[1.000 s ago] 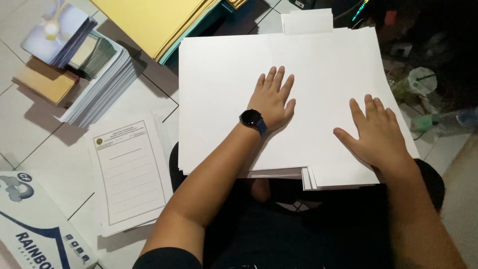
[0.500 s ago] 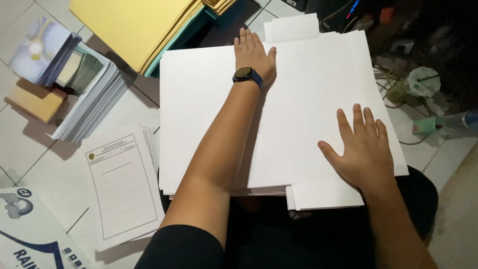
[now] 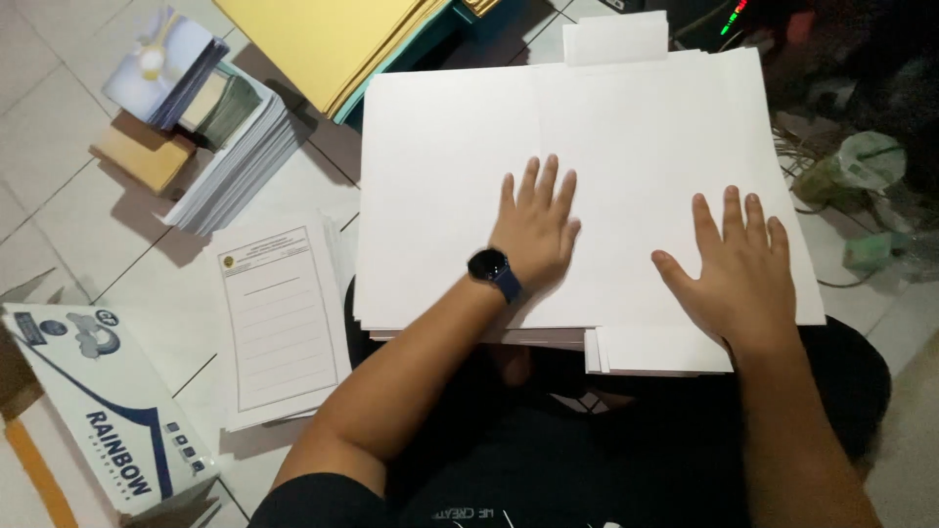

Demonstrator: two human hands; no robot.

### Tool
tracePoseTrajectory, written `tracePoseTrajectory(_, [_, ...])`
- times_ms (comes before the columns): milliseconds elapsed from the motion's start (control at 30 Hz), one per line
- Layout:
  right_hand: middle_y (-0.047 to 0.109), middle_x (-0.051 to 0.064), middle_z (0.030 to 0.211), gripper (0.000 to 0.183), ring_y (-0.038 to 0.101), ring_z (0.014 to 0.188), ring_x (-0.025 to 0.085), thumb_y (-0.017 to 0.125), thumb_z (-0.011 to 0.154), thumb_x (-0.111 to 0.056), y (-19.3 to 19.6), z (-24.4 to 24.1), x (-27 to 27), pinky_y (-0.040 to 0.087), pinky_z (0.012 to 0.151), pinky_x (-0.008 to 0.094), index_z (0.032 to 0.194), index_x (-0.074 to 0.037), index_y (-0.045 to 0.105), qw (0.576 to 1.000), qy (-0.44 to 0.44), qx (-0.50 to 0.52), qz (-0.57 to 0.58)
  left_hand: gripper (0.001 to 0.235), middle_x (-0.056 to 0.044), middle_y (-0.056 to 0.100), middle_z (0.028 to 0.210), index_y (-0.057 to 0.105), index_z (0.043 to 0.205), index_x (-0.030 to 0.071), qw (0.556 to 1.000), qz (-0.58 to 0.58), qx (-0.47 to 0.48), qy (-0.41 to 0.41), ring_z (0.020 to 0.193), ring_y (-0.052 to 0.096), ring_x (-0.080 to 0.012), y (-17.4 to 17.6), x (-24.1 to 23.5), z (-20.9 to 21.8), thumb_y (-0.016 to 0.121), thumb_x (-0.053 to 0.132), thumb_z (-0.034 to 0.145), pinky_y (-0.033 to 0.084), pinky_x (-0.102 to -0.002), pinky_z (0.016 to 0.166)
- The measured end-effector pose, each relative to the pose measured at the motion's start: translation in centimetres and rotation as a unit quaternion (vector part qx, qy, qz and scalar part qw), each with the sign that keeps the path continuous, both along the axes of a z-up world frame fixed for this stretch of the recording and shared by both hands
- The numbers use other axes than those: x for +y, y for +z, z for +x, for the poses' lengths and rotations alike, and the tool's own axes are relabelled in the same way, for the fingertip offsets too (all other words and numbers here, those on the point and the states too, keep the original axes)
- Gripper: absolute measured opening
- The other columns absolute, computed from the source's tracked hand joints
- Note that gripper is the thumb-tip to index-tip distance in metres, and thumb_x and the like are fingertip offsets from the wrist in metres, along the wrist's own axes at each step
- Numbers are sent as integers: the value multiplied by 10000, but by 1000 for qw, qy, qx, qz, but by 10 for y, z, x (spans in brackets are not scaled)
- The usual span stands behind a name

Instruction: The person sits on the floor and stacks printed documents into a neat pile. They pick up sheets from a nearby box and place them onto the stack, smoothing the edges with both hands to align them.

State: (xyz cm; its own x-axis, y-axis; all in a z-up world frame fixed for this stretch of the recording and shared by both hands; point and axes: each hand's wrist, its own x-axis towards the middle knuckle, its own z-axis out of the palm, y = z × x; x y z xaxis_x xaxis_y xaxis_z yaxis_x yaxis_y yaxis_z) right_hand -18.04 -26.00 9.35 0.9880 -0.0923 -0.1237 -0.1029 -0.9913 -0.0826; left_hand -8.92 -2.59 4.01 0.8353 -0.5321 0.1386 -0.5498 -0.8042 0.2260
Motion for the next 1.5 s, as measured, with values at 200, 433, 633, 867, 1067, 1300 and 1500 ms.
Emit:
tracePoseTrajectory(200, [252, 258, 1690, 903, 187, 1561, 408, 325, 952, -698, -22, 0, -12, 131, 1217, 548, 1628, -100, 319, 998, 22, -40, -32, 651, -195, 311, 1664, 352, 1566, 33, 998, -57, 0, -25, 1548, 287, -377, -15, 41, -71, 366, 401, 1028, 189, -615, 1244])
tracePoseTrajectory(433, [-11, 245, 1708, 927, -19, 1574, 405, 227, 960, -711, -16, -13, 42, 3, 1230, 545, 1647, -107, 74, 996, 40, 65, -44, 602, -169, 466, 1591, 466, 1506, 0, 987, -122, -87, 56, 1489, 429, -343, -20, 44, -85, 464, 276, 971, 292, -578, 1233])
tracePoseTrajectory(633, [149, 238, 1713, 840, 98, 1593, 405, 307, 1035, -618, -6, -41, 143, 121, 1256, 560, 1661, -81, 148, 965, 202, 153, -60, 542, -189, 469, 1580, 472, 1529, 59, 985, -124, -63, 102, 1509, 402, -364, -33, 72, -95, 388, 272, 1038, 220, -592, 1232])
tracePoseTrajectory(867, [152, 319, 1685, 944, 91, 1575, 463, 388, 1021, -656, 8, -42, 251, 112, 1254, 549, 1625, 41, 187, 930, 332, 155, 30, 452, -128, 581, 1467, 557, 1456, 144, 942, -197, -140, 231, 1410, 530, -317, -66, 211, -99, 511, 227, 1014, 373, -508, 1166])
tracePoseTrajectory(1067, [291, 348, 1626, 865, 249, 1527, 489, 562, 989, -531, -31, -40, 369, 252, 1211, 536, 1601, 27, 313, 857, 498, 70, 112, 375, -81, 638, 1201, 661, 1273, 128, 854, -162, -105, 482, 1104, 659, -324, -153, 390, -131, 671, 156, 899, 554, -455, 913])
tracePoseTrajectory(1300, [259, 258, 1675, 891, 345, 1505, 438, 569, 968, -547, -139, -32, 469, 282, 1201, 519, 1638, -58, 244, 783, 585, 171, -127, 813, -116, 536, 1298, 498, 1443, 71, 720, 3, 156, 676, 1215, 521, -300, -162, 458, -168, 720, 617, 883, 461, -471, 982])
tracePoseTrajectory(1500, [326, 294, 1623, 933, 522, 1374, 460, 692, 890, -511, -156, -29, 477, 368, 1119, 515, 1614, -66, 306, 780, 581, 160, -172, 589, -80, 552, 1186, 581, 1243, 71, 707, 4, 142, 693, 1171, 561, -281, -173, 471, -161, 696, 543, 908, 483, -481, 973])
